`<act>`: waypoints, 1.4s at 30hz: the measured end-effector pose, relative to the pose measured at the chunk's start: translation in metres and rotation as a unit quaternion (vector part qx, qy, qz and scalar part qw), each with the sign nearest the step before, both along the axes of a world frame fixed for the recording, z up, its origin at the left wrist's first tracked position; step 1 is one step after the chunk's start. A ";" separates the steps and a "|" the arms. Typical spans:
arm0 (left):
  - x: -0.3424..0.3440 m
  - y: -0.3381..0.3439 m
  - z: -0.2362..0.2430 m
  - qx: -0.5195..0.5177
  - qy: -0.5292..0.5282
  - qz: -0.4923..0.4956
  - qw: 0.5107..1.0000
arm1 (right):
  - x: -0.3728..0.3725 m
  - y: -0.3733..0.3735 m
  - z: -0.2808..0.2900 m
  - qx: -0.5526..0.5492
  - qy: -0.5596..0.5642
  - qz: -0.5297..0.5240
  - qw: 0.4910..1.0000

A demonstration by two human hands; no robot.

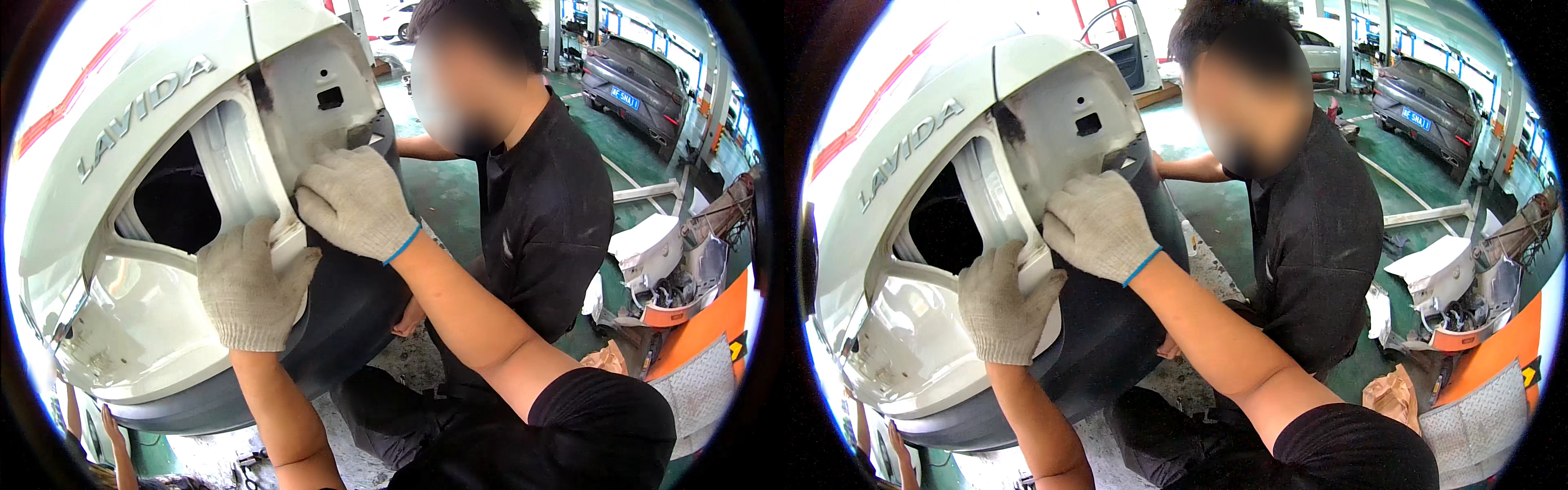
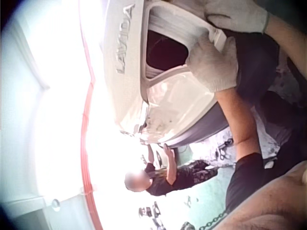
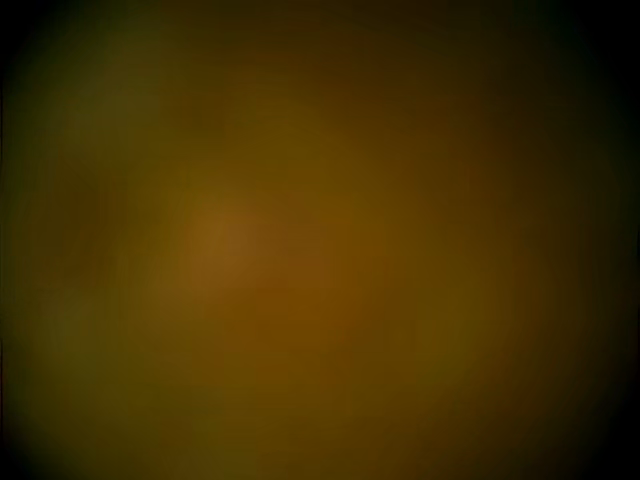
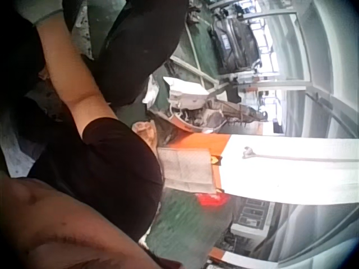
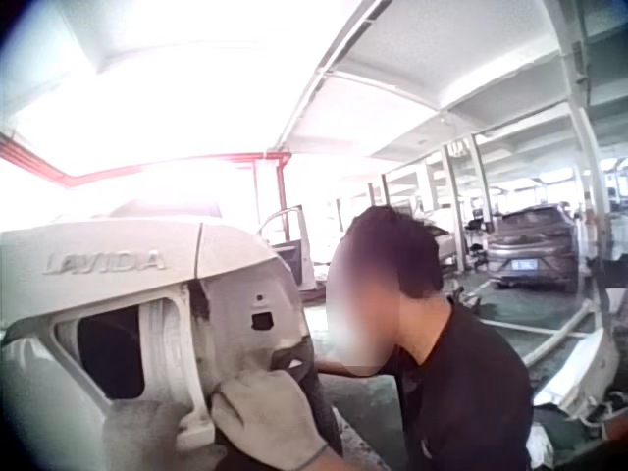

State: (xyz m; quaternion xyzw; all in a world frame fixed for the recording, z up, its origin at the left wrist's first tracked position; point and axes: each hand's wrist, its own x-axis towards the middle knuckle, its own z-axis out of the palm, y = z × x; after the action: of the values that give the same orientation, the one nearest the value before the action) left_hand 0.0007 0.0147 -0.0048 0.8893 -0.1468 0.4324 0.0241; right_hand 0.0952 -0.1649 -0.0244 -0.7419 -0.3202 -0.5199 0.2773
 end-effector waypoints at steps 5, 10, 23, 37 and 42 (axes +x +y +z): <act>-0.004 -0.001 0.000 0.004 0.009 0.015 1.000 | -0.003 0.006 -0.004 0.025 0.012 0.006 1.000; -0.004 -0.003 0.001 0.012 0.015 0.013 1.000 | -0.008 0.006 -0.004 0.057 0.020 -0.002 0.998; -0.002 -0.004 0.000 0.011 0.007 0.030 0.999 | -0.008 0.005 -0.007 0.070 -0.001 -0.011 0.997; 0.002 0.012 -0.012 0.032 -0.031 -0.026 0.999 | 0.007 0.008 -0.013 -0.016 -0.022 -0.065 0.998; -0.004 0.001 -0.008 0.022 -0.003 0.039 0.999 | -0.010 0.002 -0.003 0.017 0.024 0.070 0.997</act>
State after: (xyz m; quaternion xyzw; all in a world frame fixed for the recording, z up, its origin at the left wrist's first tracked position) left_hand -0.0032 0.0160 -0.0127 0.8935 -0.1214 0.4320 -0.0126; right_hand 0.0853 -0.1627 -0.0277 -0.7253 -0.3555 -0.4863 0.3332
